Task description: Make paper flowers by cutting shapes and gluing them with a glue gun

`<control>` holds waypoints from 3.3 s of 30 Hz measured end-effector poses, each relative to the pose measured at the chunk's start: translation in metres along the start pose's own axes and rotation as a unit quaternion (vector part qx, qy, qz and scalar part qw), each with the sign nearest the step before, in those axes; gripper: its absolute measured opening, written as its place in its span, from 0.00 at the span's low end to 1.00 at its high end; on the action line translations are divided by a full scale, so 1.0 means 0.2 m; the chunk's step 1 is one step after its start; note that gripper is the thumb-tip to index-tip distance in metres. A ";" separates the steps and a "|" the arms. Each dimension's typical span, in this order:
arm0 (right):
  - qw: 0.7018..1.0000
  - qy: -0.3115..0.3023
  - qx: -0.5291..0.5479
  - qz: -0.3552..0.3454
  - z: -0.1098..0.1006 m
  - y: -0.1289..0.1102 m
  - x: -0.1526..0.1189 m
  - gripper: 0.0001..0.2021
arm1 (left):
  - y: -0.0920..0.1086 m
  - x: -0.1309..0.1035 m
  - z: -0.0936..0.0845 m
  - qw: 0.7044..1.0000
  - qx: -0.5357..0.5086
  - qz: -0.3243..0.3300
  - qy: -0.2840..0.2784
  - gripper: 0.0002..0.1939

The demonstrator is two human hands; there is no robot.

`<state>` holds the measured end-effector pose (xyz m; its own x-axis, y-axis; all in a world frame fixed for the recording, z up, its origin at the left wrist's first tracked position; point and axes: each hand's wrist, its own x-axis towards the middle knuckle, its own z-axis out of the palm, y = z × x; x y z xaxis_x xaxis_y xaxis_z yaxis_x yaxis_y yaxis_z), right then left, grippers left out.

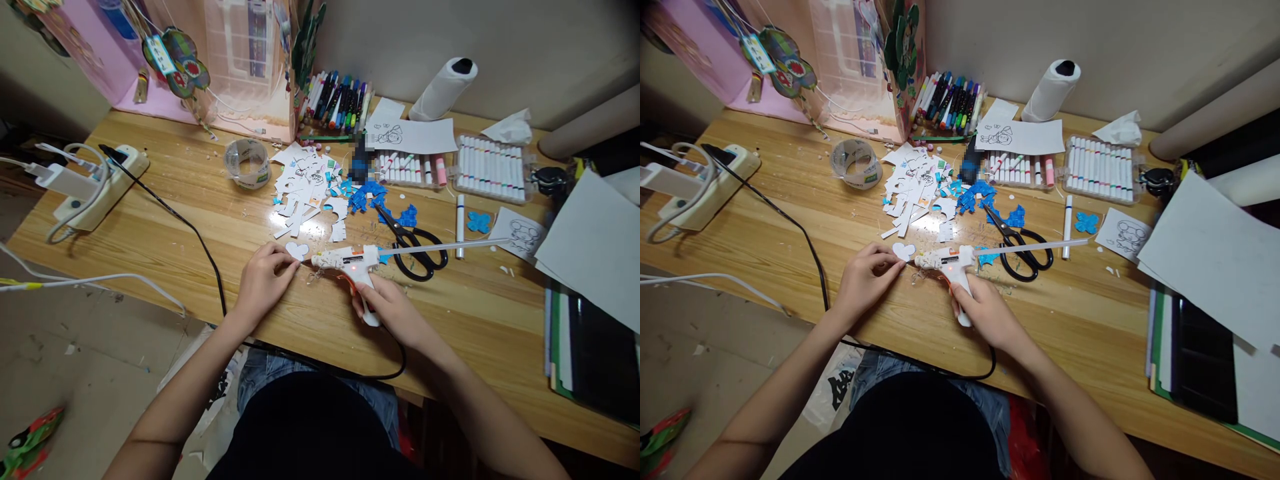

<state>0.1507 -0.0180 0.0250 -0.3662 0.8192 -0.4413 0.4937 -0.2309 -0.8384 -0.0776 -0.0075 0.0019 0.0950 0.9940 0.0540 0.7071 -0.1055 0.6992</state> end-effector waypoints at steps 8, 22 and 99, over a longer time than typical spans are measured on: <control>1.000 0.002 -0.008 0.002 0.00 0.00 0.00 0.19 | 0.00 0.00 0.00 1.000 -0.001 -0.002 0.001 0.07; 0.999 0.001 0.030 0.019 -0.01 -0.02 -0.01 0.20 | 0.01 0.00 0.00 1.000 0.003 -0.005 0.005 0.04; 0.968 0.052 0.197 -0.144 0.03 0.04 -0.07 0.21 | 0.44 -0.22 0.18 0.987 -0.145 0.045 -0.057 0.09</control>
<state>0.1548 -0.0337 0.0218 -0.3529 0.9231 -0.1530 0.0361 -0.1499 -0.9880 0.0061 -0.0617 0.0363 0.2378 0.9697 0.0564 0.4637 -0.1643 0.8706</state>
